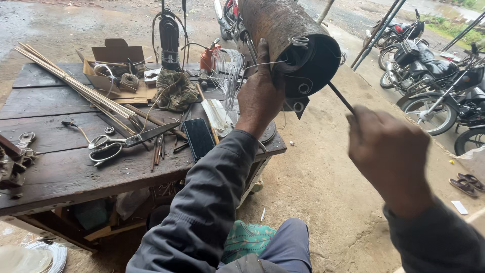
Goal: The person bends thin metal wire into loops using a cylindrical metal jig and a wooden stick. They repeatedly insert the stick into the jig, rotate it to shape the wire, and then remove the formed loops.
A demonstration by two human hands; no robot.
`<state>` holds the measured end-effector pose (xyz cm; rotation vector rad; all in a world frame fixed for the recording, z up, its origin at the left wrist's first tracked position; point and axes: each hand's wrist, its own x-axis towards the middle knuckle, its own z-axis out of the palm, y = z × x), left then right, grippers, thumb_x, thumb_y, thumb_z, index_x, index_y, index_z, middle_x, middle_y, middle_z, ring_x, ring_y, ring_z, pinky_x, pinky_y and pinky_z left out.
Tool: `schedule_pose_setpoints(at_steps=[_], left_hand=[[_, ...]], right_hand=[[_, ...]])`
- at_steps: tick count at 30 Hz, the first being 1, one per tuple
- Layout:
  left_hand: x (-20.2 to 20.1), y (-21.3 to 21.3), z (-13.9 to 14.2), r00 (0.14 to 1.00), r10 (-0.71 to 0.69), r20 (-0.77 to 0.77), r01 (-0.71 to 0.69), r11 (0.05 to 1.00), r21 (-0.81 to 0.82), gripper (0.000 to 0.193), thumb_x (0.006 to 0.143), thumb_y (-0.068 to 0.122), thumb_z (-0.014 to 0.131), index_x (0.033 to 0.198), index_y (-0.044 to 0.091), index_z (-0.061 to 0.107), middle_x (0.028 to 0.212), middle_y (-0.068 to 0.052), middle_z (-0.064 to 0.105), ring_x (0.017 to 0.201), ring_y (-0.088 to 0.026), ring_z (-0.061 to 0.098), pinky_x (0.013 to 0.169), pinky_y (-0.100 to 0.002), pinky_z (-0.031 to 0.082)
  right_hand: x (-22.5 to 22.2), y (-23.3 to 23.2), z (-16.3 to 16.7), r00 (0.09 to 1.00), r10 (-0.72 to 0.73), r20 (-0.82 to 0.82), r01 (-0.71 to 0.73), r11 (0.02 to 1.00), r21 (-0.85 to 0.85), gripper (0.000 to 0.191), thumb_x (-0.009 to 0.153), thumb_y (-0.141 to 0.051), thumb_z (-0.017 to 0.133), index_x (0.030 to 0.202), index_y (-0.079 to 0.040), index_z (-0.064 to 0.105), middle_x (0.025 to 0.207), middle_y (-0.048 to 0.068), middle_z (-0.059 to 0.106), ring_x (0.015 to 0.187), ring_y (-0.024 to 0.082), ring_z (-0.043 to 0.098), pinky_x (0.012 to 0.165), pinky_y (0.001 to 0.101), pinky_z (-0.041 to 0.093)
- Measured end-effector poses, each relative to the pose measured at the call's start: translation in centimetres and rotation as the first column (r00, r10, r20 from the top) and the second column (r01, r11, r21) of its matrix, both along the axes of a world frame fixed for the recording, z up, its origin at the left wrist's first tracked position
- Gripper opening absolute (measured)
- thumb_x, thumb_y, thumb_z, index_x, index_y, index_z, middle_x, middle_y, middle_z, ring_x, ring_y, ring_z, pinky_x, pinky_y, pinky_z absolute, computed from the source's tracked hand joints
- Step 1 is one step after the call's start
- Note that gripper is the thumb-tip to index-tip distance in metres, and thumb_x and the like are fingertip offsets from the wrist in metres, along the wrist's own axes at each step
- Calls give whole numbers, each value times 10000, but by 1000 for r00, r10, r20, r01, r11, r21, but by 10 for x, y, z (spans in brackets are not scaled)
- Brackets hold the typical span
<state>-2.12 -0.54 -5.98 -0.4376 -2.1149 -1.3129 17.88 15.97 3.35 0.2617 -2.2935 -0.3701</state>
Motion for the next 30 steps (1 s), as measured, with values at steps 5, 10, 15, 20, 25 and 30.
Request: schedule_pose_setpoints(at_steps=[5,10,15,20,25,30], left_hand=[[65,-27,-21,926,-79,-369,129,985,112,875,1050,380,660,1655,83,102,1368,-278,628,1079,-354,729,865,-433,626],[186,-70,-114,909,-263,-324,249,965,-85,511,940,270,785,1364,44,614,1302,-223,640,1156,-388,682,975,-464,581],[201,-119,-188,992,-63,106,61,998,27,157,884,220,782,961,84,769,927,-102,740,887,-302,713,776,-404,580],[162,-192,-219,935,292,203,-284,956,-71,186,902,250,740,974,80,761,911,-112,724,860,-313,698,758,-420,564],[132,-235,-229,865,460,201,-428,885,-181,221,902,278,755,1015,89,756,947,-77,726,894,-280,688,788,-413,557],[115,-247,-233,829,528,187,-460,832,-310,264,868,308,793,1039,108,760,962,-47,686,933,-254,655,846,-424,528]], right_hand=[[35,29,-36,900,183,396,47,862,-505,226,925,-268,739,1060,-96,798,640,101,680,475,205,616,491,344,478],[3,35,-151,637,404,656,198,737,-646,261,873,-242,718,1045,-57,784,714,114,741,608,179,686,590,336,541],[-55,4,-236,708,448,546,144,665,-733,273,943,-255,689,1091,-35,755,807,161,739,689,189,708,657,359,535],[-142,-53,-250,732,543,411,28,580,-815,280,995,-213,688,1231,-67,719,892,143,745,751,187,680,694,348,527],[-184,-81,-263,643,682,347,-165,567,-807,550,957,-220,737,1464,-76,579,1291,142,679,959,230,671,820,355,565],[-155,-97,-276,651,565,507,-8,674,-739,365,991,-311,696,1300,-118,678,1367,116,662,1022,218,700,836,359,650]])
